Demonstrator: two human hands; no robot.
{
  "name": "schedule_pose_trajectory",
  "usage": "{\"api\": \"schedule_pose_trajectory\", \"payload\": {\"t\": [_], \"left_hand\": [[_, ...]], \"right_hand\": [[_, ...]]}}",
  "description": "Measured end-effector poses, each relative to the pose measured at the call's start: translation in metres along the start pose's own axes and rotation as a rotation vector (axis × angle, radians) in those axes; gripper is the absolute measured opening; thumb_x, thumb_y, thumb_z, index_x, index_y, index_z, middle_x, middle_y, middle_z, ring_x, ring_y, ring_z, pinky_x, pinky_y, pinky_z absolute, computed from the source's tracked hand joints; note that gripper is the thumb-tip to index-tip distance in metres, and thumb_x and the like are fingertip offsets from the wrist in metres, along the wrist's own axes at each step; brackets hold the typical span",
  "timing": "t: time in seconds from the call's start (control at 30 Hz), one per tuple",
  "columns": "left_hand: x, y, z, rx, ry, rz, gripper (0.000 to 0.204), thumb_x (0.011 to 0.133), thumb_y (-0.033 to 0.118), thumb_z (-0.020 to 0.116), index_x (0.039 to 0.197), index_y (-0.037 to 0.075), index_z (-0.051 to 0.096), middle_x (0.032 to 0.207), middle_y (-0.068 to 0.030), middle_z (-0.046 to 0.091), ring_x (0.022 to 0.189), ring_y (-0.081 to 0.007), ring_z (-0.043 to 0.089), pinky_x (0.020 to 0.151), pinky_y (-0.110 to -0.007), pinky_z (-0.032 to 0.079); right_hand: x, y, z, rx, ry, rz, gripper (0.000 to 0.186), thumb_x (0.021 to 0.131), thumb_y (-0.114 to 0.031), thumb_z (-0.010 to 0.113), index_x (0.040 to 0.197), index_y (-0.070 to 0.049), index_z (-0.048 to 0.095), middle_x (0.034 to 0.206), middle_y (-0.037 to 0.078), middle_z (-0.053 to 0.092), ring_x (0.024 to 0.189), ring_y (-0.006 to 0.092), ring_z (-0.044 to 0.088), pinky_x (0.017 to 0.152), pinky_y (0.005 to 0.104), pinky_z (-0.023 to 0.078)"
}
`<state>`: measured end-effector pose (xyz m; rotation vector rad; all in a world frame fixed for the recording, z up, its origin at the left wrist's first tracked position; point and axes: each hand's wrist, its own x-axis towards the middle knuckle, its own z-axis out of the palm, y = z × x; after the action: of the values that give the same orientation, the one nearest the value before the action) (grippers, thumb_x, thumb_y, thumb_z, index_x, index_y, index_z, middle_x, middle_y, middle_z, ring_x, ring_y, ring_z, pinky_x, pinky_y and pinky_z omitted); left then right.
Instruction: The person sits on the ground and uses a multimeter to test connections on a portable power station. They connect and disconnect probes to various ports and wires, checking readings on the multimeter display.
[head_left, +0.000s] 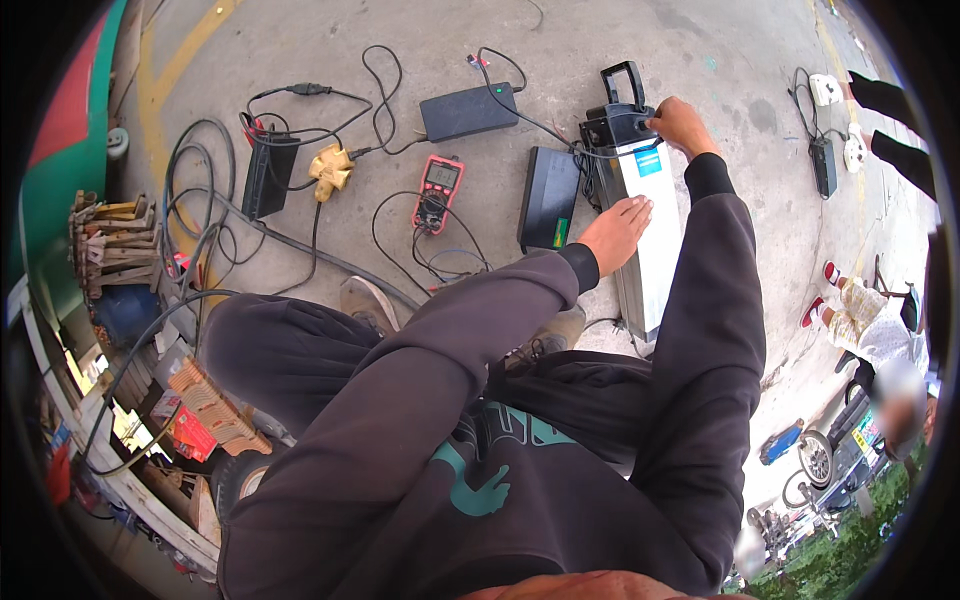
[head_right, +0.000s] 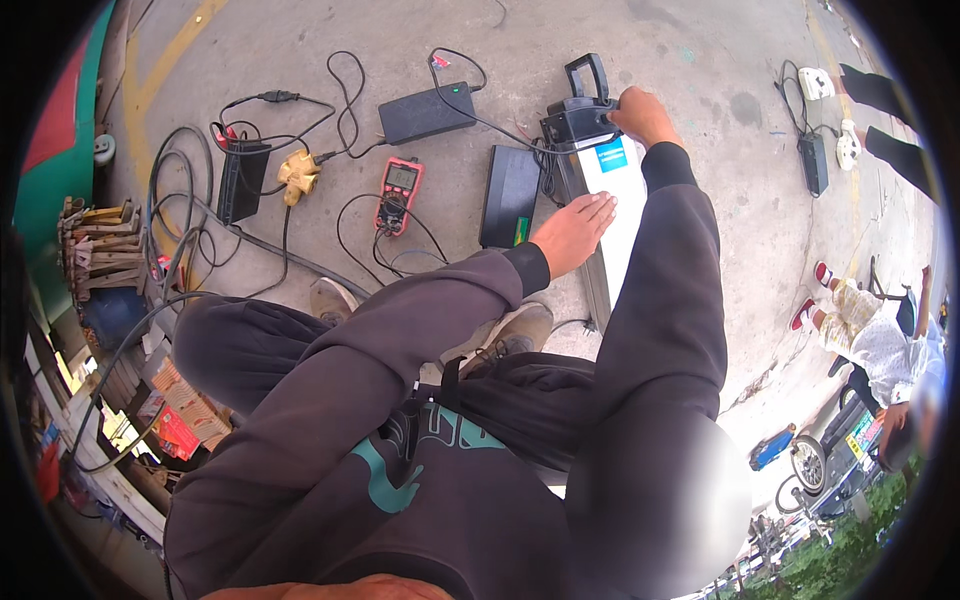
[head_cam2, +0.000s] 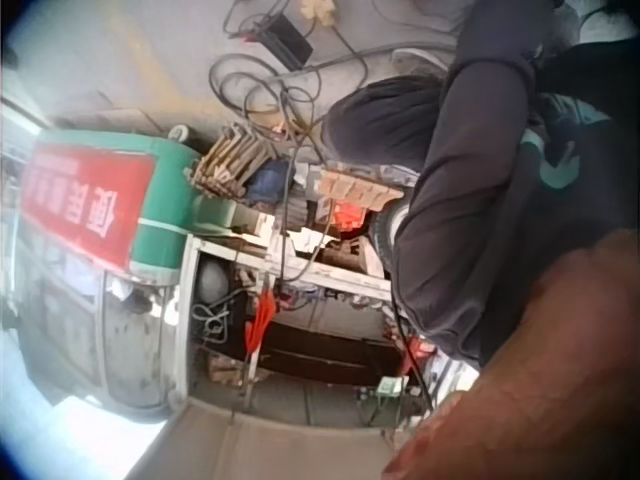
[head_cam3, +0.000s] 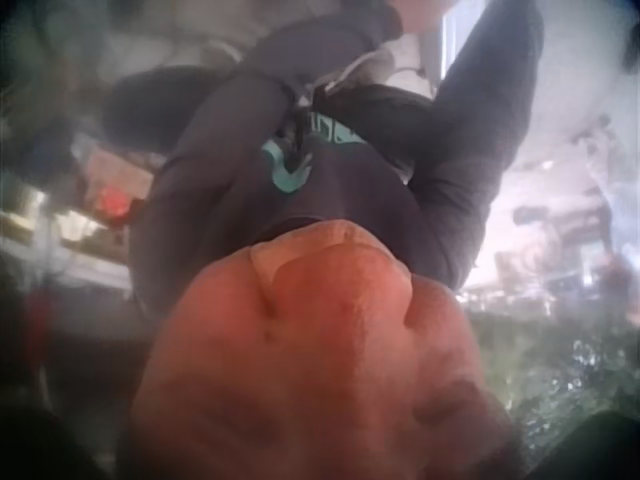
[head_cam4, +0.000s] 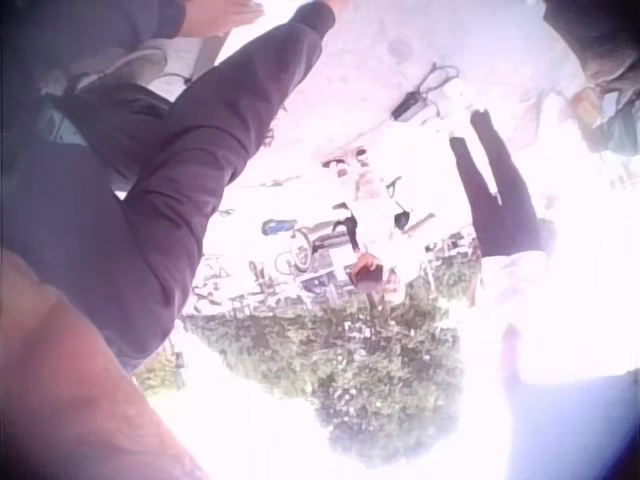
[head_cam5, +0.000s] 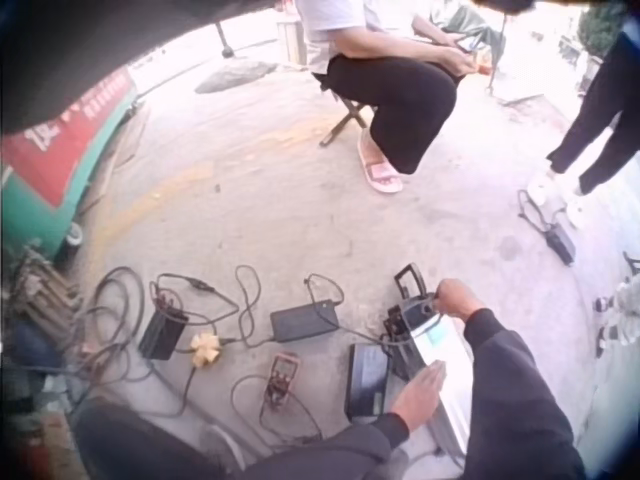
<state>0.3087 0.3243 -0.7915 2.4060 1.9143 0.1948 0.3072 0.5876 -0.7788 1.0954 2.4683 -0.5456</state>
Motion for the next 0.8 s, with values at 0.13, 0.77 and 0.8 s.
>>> {"api": "schedule_pose_trajectory", "payload": {"t": [0.13,0.77,0.8], "left_hand": [[0.006,0.000,-0.001,0.043,-0.025,0.000,0.051,0.097,0.021,0.045,0.142,-0.002,0.051,0.152,-0.0153,0.048,0.144,-0.0265,0.041,0.121,-0.039,0.026],[0.011,0.015,-0.009,0.105,-0.073,-0.064,0.049,0.098,0.023,0.046,0.137,-0.004,0.055,0.150,-0.0192,0.048,0.142,-0.0314,0.041,0.118,-0.044,0.027],[0.008,0.015,-0.009,0.132,-0.078,-0.070,0.049,0.097,0.023,0.046,0.137,-0.005,0.056,0.150,-0.0197,0.048,0.141,-0.0319,0.041,0.118,-0.045,0.028]], "right_hand": [[-0.002,-0.007,0.011,-0.078,0.082,0.017,0.028,0.081,-0.023,0.075,0.092,0.002,0.075,0.094,0.027,0.072,0.094,0.0422,0.070,0.084,0.0478,0.056],[-0.031,0.015,0.000,0.569,0.222,0.234,0.064,0.102,-0.054,0.044,0.099,0.003,0.070,0.083,0.019,0.071,0.072,0.0314,0.071,0.073,0.0407,0.054],[-0.037,0.015,-0.001,0.695,0.318,0.262,0.064,0.102,-0.054,0.043,0.100,0.004,0.070,0.083,0.020,0.070,0.072,0.0312,0.071,0.074,0.0412,0.053]]}}
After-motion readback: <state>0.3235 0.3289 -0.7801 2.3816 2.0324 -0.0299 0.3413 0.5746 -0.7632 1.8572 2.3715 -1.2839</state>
